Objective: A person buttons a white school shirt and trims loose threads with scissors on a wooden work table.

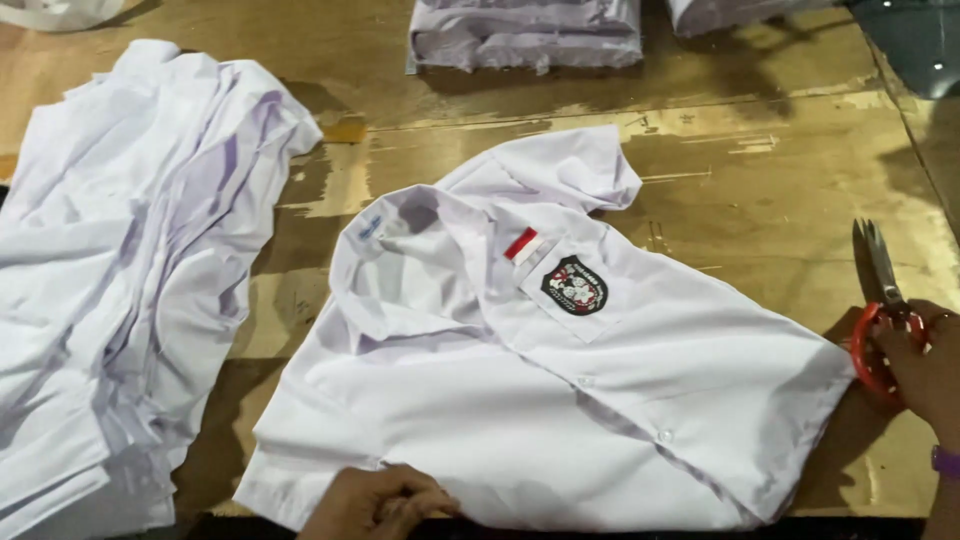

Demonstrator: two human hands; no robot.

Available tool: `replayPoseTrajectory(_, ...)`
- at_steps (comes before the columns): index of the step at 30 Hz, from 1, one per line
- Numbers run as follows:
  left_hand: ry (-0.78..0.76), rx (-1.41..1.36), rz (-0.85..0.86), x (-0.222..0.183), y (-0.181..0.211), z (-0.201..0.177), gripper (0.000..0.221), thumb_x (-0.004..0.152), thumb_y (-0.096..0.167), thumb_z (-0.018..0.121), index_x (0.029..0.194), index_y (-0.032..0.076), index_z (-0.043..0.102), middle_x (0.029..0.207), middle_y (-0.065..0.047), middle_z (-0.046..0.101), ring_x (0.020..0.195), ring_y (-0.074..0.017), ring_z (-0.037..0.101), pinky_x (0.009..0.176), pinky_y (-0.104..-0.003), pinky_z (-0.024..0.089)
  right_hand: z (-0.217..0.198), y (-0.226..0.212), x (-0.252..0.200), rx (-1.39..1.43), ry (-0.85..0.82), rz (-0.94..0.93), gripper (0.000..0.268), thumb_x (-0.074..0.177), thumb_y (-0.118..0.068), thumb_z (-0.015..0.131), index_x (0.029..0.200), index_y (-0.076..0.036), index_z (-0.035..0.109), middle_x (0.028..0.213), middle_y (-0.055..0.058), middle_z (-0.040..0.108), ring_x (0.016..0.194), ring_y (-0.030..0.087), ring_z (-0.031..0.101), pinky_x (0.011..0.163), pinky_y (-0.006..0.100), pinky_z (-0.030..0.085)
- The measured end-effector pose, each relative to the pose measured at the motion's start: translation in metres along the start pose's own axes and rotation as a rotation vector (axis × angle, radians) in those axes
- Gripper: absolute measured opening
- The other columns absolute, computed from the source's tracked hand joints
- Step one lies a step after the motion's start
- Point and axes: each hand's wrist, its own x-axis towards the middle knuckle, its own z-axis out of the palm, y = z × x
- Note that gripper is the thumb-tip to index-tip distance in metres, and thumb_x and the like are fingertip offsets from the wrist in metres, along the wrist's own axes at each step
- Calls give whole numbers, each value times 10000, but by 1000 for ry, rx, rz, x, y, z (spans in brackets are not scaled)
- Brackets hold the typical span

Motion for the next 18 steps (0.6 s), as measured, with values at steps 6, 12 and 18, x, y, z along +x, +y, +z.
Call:
replayPoseTrajectory(6,-577,-250,-165,-31,-37,63,185,984,266,695,1153,213,750,1073,134,742,1034,49,646,927,-121,473,16,-119,-100,-11,174,-104,353,1208,-60,577,1517,102,523,1244,324,592,684,408,640,503,414,502)
replayPoseTrajectory(12,-437,-704,-233,-32,-13,107,290,1002,372,671,1061,108,775,983,60,743,970,-7,640,899,-176,484,143,-157,-286,-169,-262,-621,658,624,-441,941,1249,-343,764,1289,-81,671,1139,100,690,1072,258,472)
replayPoseTrajectory(18,-353,-946,-282,-36,-26,130,261,1058,134,652,814,99,737,826,52,716,799,-7,603,784,-149,447,164,-167,-303,62,-475,-715,566,837,-161,795,1377,-291,689,1367,-7,737,1259,108,713,1061,210,507)
